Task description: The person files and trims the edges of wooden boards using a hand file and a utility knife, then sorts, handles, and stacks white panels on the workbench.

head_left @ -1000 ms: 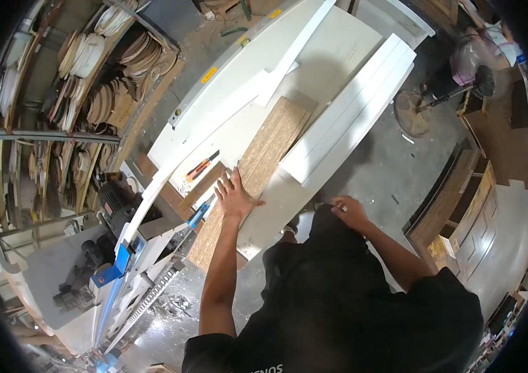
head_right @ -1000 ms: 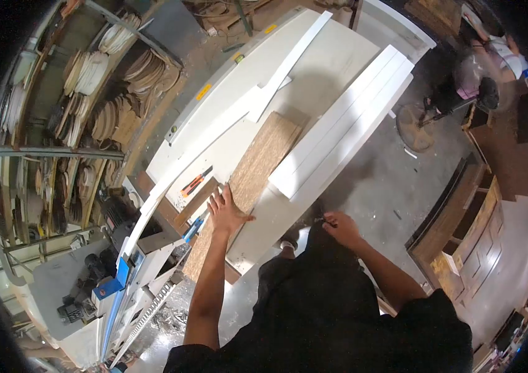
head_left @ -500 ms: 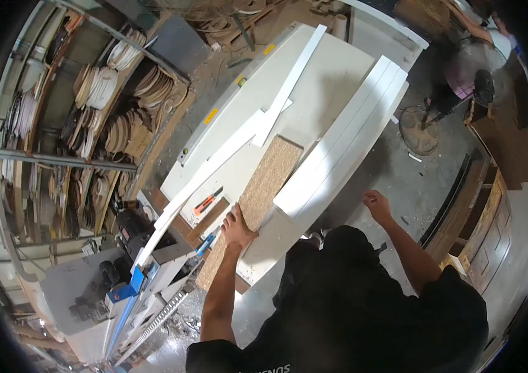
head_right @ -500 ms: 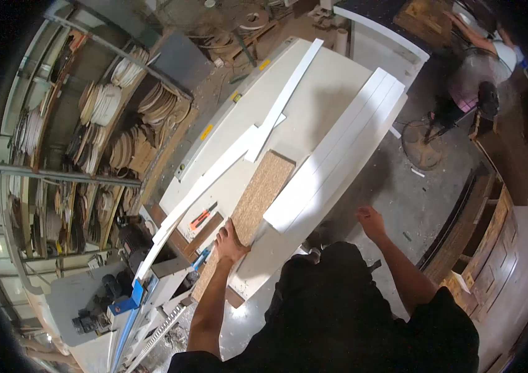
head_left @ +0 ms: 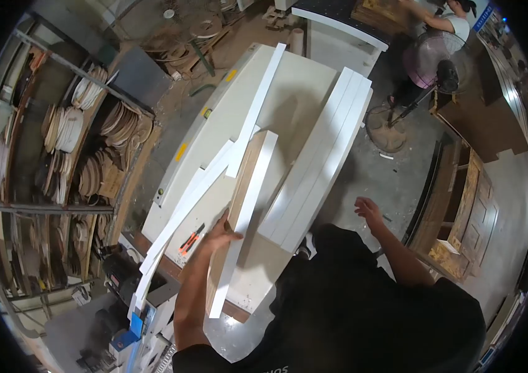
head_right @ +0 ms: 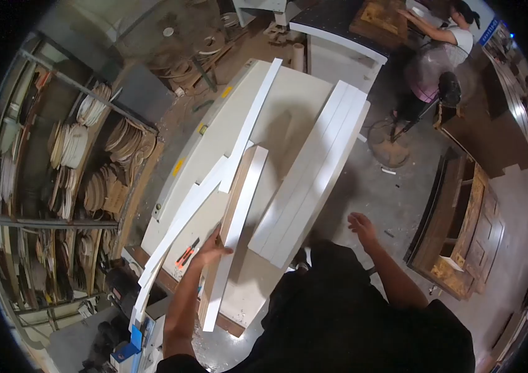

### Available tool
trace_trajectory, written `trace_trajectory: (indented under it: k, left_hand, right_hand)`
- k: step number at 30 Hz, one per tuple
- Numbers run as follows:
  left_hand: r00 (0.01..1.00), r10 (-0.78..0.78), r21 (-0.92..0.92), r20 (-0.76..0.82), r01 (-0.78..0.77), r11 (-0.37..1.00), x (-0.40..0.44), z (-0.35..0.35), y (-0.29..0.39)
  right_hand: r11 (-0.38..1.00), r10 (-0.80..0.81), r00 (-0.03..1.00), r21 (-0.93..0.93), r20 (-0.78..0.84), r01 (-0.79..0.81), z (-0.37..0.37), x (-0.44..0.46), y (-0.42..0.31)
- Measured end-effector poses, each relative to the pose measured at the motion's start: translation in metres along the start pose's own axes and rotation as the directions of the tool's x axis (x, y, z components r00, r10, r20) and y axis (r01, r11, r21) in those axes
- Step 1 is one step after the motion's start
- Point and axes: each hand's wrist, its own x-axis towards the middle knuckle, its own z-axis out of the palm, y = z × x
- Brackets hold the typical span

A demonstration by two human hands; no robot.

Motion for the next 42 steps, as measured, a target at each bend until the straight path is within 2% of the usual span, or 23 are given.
trace_trajectory:
  k: [2, 3, 6, 9, 12, 14, 16, 18, 22, 25, 26, 31, 33, 36, 39, 42]
  left_hand:
    - [0.991, 0.115, -0.134, 0.067, -0.105, 0.985, 0.02, -0.009, 0.034]
    - [0.994, 0.037, -0.105, 0.106, -0.026, 0.994, 0.035, -0.015, 0.048]
    - [0.968, 0.136, -0.214, 0.211, -0.09, 0.973, 0.097, -0.023, 0.089]
    - [0.962, 0.069, -0.302, 0.264, 0.015, 0.953, 0.173, -0.022, 0.115]
    - [0.954, 0.092, -0.314, 0.285, 0.002, 0.949, 0.243, -0.01, 0.166]
    - [0.949, 0.09, -0.286, 0.303, 0.0, 0.958, 0.304, 0.001, 0.169]
    - [0.942, 0.058, -0.302, 0.331, 0.048, 0.952, 0.313, 0.015, 0.236]
    - [0.933, 0.065, -0.316, 0.353, 0.053, 0.947, 0.341, 0.027, 0.264]
    - [0.926, 0.051, -0.44, 0.374, 0.128, 0.889, 0.366, 0.045, 0.269]
    - [0.937, 0.026, -0.315, 0.348, 0.091, 0.945, 0.365, 0.059, 0.27]
    - [0.939, 0.014, -0.266, 0.343, 0.083, 0.96, 0.363, 0.063, 0.271]
    - [0.937, -0.018, -0.278, 0.349, 0.122, 0.953, 0.356, 0.067, 0.259]
    - [0.938, -0.022, -0.224, 0.347, 0.106, 0.969, 0.353, 0.068, 0.249]
    - [0.958, -0.127, -0.112, 0.259, 0.16, 0.981, 0.338, 0.07, 0.278]
    - [0.98, -0.113, 0.016, 0.163, 0.112, 0.994, 0.323, 0.067, 0.299]
    - [0.98, -0.179, 0.022, 0.091, 0.178, 0.984, 0.313, 0.062, 0.292]
  right_hand:
    - [0.986, -0.011, 0.999, 0.169, 0.053, 0.002, 0.012, 0.021, -0.01]
    - [0.974, -0.037, 0.997, 0.227, 0.07, 0.021, 0.018, 0.034, -0.015]
    - [0.892, -0.042, 0.998, 0.452, 0.05, 0.015, 0.036, 0.083, -0.04]
    - [0.772, 0.032, 0.999, 0.634, 0.018, -0.036, 0.046, 0.145, -0.059]
    - [0.671, 0.118, 0.993, 0.737, 0.001, -0.08, 0.048, 0.213, -0.08]
    - [0.62, 0.151, 0.988, 0.774, 0.043, -0.128, 0.048, 0.241, -0.096]
    - [0.576, 0.155, 0.981, 0.797, 0.113, -0.183, 0.038, 0.238, -0.129]
    - [0.596, 0.21, 0.97, 0.771, 0.122, -0.226, 0.035, 0.242, -0.137]
    - [0.664, 0.134, 0.97, 0.708, 0.2, -0.238, 0.034, 0.234, -0.119]
    - [0.769, 0.125, 0.965, 0.592, 0.233, -0.242, 0.032, 0.225, -0.177]
    - [0.765, 0.157, 0.958, 0.584, 0.241, -0.272, 0.032, 0.229, -0.174]
    - [0.743, 0.333, 0.892, 0.497, 0.307, -0.449, 0.022, 0.238, -0.168]
    - [0.744, 0.318, 0.904, 0.515, 0.288, -0.426, 0.023, 0.235, -0.174]
    - [0.746, 0.346, 0.905, 0.512, 0.248, -0.426, 0.027, 0.237, -0.168]
    - [0.766, 0.388, 0.888, 0.449, 0.247, -0.46, 0.019, 0.239, -0.162]
    - [0.78, 0.376, 0.893, 0.437, 0.247, -0.448, 0.019, 0.235, -0.164]
